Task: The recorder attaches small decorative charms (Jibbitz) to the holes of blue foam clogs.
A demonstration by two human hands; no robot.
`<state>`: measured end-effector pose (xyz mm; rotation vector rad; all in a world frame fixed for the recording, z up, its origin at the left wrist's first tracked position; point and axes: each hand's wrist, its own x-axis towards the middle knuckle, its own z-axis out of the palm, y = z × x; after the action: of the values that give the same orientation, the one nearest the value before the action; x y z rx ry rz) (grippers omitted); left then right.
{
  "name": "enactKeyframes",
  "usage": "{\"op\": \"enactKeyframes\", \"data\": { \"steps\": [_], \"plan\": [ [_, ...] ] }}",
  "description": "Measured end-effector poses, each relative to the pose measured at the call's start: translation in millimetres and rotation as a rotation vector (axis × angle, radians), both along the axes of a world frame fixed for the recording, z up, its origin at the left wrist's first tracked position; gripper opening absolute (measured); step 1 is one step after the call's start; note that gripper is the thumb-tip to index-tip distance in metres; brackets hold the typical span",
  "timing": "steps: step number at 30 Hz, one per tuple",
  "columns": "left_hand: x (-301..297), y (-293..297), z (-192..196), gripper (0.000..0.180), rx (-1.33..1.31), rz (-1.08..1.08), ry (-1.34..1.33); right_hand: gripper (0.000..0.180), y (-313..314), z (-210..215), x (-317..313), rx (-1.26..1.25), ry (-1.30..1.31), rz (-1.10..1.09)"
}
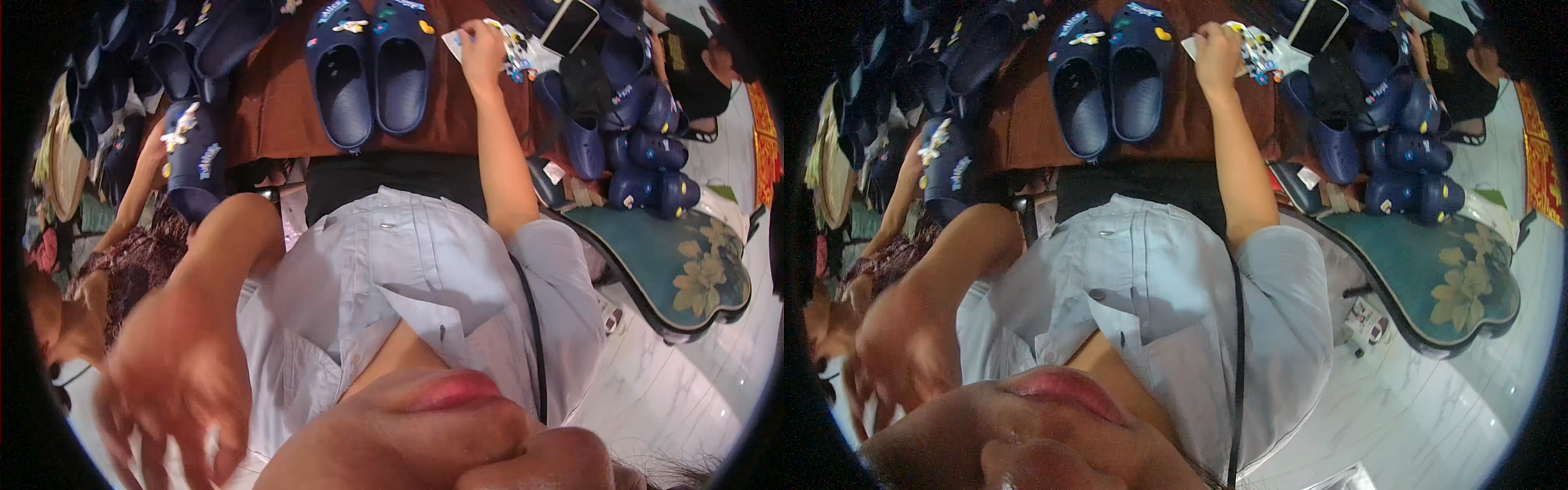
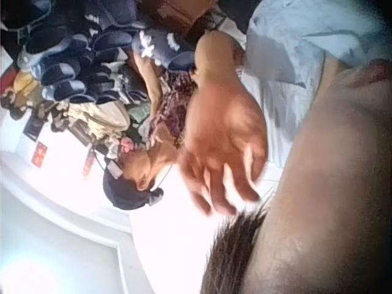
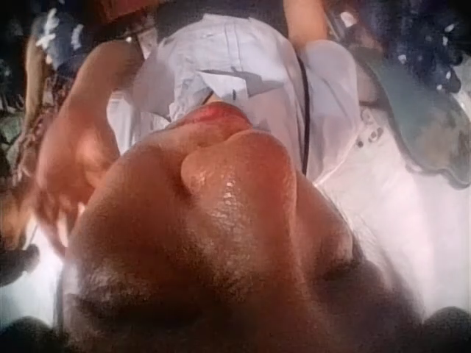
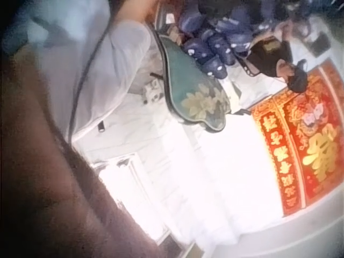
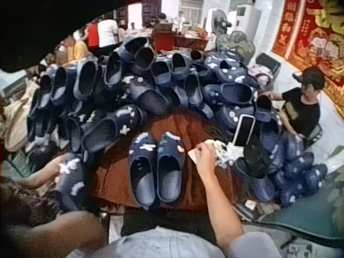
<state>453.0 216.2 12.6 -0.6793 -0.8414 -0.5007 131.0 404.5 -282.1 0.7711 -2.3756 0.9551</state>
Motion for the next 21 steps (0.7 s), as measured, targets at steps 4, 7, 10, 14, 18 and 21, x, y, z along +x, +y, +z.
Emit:
{"op": "enactKeyframes", "data": {
  "steps": [4,7,10,14,18,21],
  "plan": [
    [-14,29,7,0.055,0.063,-0.137,0.164,0.02,-34,6,6,-0.263,-0.125,0.145],
    [-1,19,1,0.044,0.085,0.051,0.059,0.021,-56,5,20,-0.2,-0.128,0.148],
    [9,2,-12,0.034,0.106,0.239,-0.031,0.023,-56,1,21,-0.132,-0.145,0.119],
    [27,-7,-13,0.024,0.108,0.56,-0.149,0.023,-57,0,17,-0.118,-0.16,0.118],
    [-27,9,-62,0.028,0.234,0.31,-0.2,0.028,-64,-6,11,-0.096,-0.111,0.116],
    [-75,8,-125,0.041,-0.051,0.382,-1.13,0.025,-56,-6,5,0.006,-0.163,0.077]
  ]
}}
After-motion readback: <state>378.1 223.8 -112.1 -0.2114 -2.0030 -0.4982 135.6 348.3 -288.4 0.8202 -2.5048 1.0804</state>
